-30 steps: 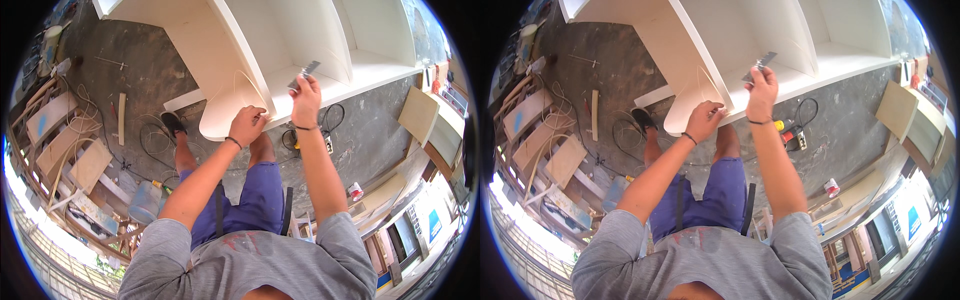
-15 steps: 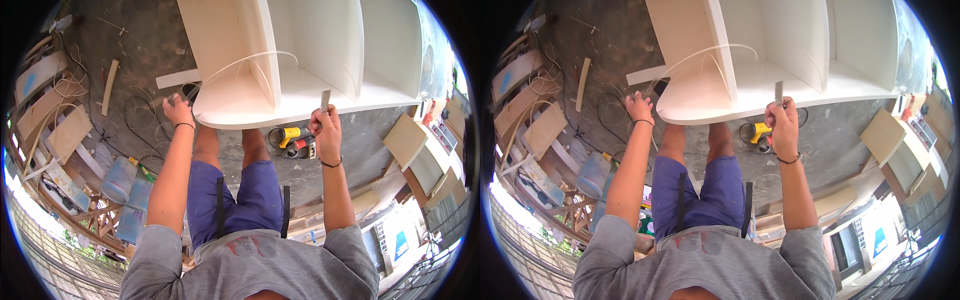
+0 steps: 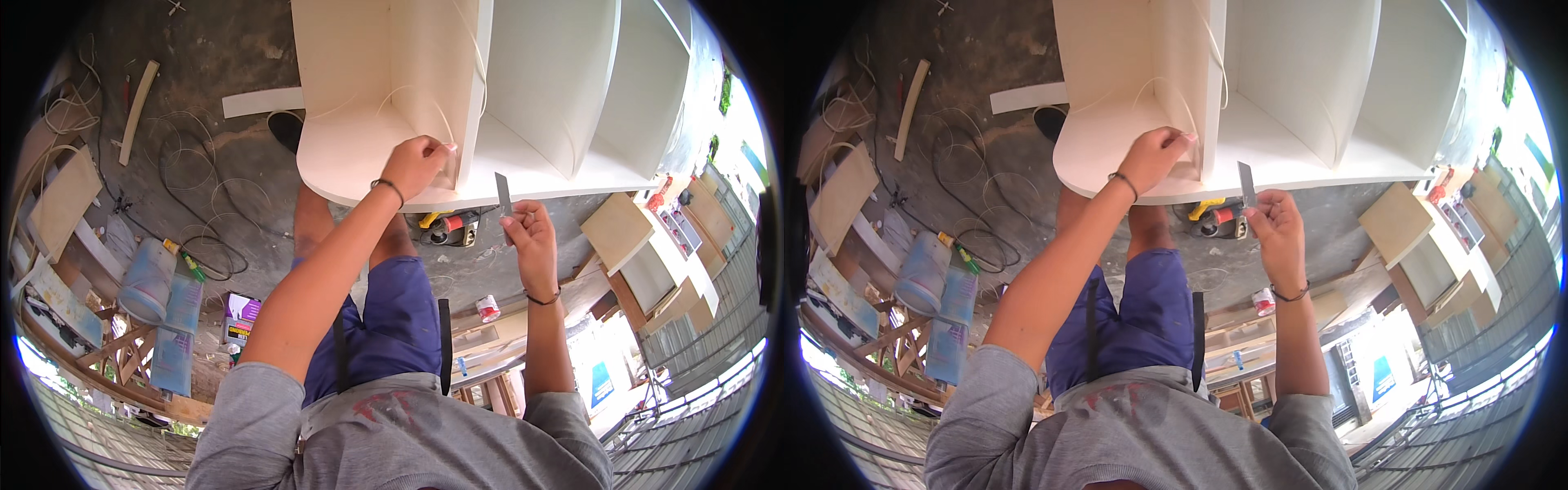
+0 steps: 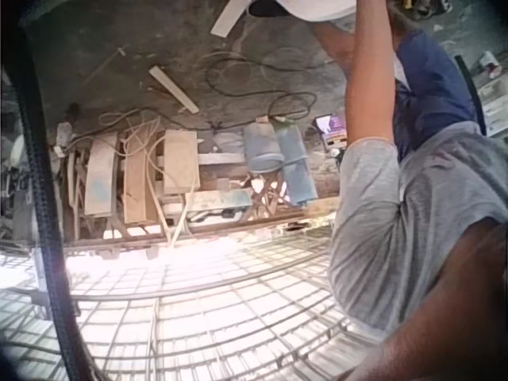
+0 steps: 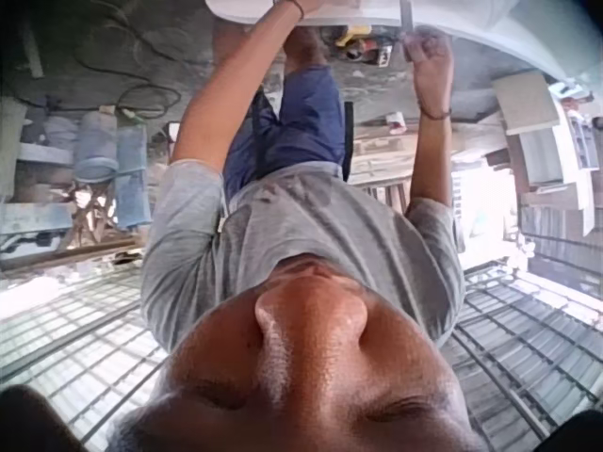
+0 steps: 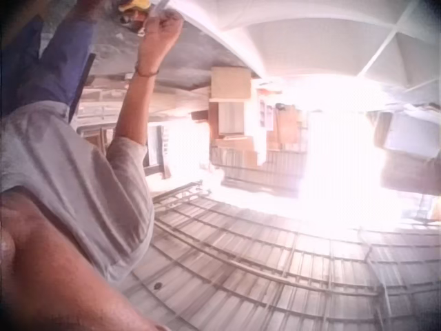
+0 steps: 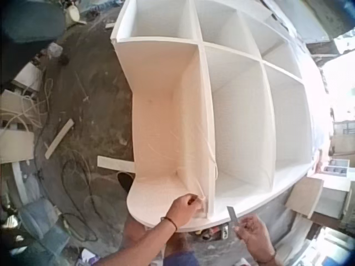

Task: The person uses a utility knife to trim excess material from the edges and corners of a white wooden cabinet. They repeatedly scrape and smooth the joints and seams, removing small shavings and debris from the surface.

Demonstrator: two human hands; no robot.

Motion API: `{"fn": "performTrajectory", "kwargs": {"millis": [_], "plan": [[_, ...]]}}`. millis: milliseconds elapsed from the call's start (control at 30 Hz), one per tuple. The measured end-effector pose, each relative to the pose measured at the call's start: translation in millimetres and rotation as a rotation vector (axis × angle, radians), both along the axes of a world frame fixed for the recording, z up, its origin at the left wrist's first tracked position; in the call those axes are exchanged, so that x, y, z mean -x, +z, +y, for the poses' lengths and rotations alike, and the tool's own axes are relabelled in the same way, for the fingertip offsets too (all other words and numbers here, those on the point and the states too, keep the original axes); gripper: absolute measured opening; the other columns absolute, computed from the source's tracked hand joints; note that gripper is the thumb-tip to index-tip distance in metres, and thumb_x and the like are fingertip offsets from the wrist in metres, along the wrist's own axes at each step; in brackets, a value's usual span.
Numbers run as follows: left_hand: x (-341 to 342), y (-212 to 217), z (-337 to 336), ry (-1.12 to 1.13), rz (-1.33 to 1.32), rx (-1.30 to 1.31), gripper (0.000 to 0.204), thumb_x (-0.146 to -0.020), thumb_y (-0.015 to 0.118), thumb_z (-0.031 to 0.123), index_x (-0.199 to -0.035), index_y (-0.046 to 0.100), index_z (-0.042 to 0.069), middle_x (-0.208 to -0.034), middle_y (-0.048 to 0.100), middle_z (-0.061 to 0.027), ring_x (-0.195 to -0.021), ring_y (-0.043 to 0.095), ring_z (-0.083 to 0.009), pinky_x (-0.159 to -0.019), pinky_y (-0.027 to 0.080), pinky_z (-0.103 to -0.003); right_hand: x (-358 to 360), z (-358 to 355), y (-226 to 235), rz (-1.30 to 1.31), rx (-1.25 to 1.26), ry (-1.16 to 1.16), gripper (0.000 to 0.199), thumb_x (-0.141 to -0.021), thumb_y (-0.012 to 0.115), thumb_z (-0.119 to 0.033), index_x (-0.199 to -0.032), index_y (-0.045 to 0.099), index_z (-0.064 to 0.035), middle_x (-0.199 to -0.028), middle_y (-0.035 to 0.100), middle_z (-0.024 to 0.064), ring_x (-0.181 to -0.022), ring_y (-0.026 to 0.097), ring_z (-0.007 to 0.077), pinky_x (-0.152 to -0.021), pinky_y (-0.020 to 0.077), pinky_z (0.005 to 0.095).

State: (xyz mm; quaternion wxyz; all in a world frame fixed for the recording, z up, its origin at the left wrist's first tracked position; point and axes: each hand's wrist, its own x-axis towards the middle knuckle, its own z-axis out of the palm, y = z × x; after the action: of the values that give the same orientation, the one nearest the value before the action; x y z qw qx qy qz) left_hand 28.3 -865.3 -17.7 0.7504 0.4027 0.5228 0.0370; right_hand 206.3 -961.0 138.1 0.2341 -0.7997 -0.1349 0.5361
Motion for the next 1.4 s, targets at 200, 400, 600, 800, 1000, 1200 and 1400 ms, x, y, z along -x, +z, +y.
{"fn": "performTrajectory", "kwargs": {"millis": [200,400,600,800,1000,1200,1400], "plan": [[-11.9,-20.6,-12.9,0.22,-0.26,0.392,0.024,-0.093,0.064,0.024,-0.097,0.065,0.0,-0.087,0.068,-0.0057,-0.08,0.064,-0.0134,-0.075,0.051,-0.028,21.3,22.5,9.1,-0.287,0.159,0.342,0.032,-0.087,0.066,-0.004,-0.119,0.063,0.0031,-0.08,0.064,0.0053,-0.068,0.056,0.0098,-0.065,0.048,0.0244],[-18.7,-17.7,-17.0,0.314,-0.309,0.445,0.019,-0.094,0.062,0.022,-0.092,0.063,0.003,-0.082,0.062,-0.0032,-0.074,0.058,-0.0108,-0.07,0.049,-0.026,29.9,34.0,5.9,-0.42,0.144,0.593,0.03,-0.082,0.067,-0.004,-0.111,0.068,0.0021,-0.079,0.065,0.0141,-0.065,0.061,0.0209,-0.065,0.05,0.0319],[-18.7,-16.7,-10.9,0.336,-0.371,0.54,0.026,-0.096,0.061,0.029,-0.086,0.061,0.005,-0.077,0.06,-0.0027,-0.068,0.055,-0.0104,-0.061,0.047,-0.028,35.8,36.3,0.6,-0.421,0.172,0.669,0.03,-0.082,0.065,-0.004,-0.111,0.067,0.0013,-0.079,0.065,0.0156,-0.067,0.062,0.0253,-0.066,0.0502,0.0345],[-8.2,-23.9,-10.2,0.133,-0.086,0.251,0.034,-0.094,0.059,0.033,-0.086,0.062,0.0,-0.073,0.063,-0.0118,-0.071,0.062,-0.0218,-0.067,0.049,-0.035,43.9,41.4,-2.6,-0.498,0.134,0.787,0.032,-0.081,0.067,-0.005,-0.113,0.068,0.0001,-0.076,0.066,0.0131,-0.065,0.062,0.0214,-0.065,0.0504,0.0325],[0.5,-23.7,-10.8,-0.02,0.125,0.102,0.035,-0.091,0.057,0.032,-0.086,0.064,-0.001,-0.084,0.066,-0.0223,-0.081,0.063,-0.0379,-0.077,0.049,-0.043,50.6,50.7,-6.8,-0.52,0.157,0.946,0.03,-0.082,0.057,-0.007,-0.108,0.068,-0.0002,-0.089,0.066,0.0188,-0.079,0.064,0.0374,-0.073,0.0516,0.0449],[-1.7,-30.1,-19.5,0.027,0.157,0.084,0.035,-0.09,0.06,0.031,-0.081,0.064,-0.003,-0.08,0.065,-0.0243,-0.079,0.063,-0.0394,-0.074,0.048,-0.044,57.9,54.5,-7.1,-0.524,0.192,1.007,0.03,-0.082,0.055,-0.008,-0.108,0.069,-0.0001,-0.089,0.065,0.0193,-0.081,0.064,0.0385,-0.074,0.0517,0.0464],[-3.1,-29.1,-18.4,0.0,0.187,0.075,0.033,-0.089,0.059,0.03,-0.083,0.066,-0.002,-0.086,0.066,-0.025,-0.086,0.063,-0.0405,-0.079,0.048,-0.045,60.0,55.0,-9.8,-0.539,0.192,1.059,0.028,-0.082,0.055,-0.007,-0.105,0.069,0.0001,-0.089,0.065,0.0194,-0.081,0.064,0.0389,-0.074,0.0516,0.0471]]}}
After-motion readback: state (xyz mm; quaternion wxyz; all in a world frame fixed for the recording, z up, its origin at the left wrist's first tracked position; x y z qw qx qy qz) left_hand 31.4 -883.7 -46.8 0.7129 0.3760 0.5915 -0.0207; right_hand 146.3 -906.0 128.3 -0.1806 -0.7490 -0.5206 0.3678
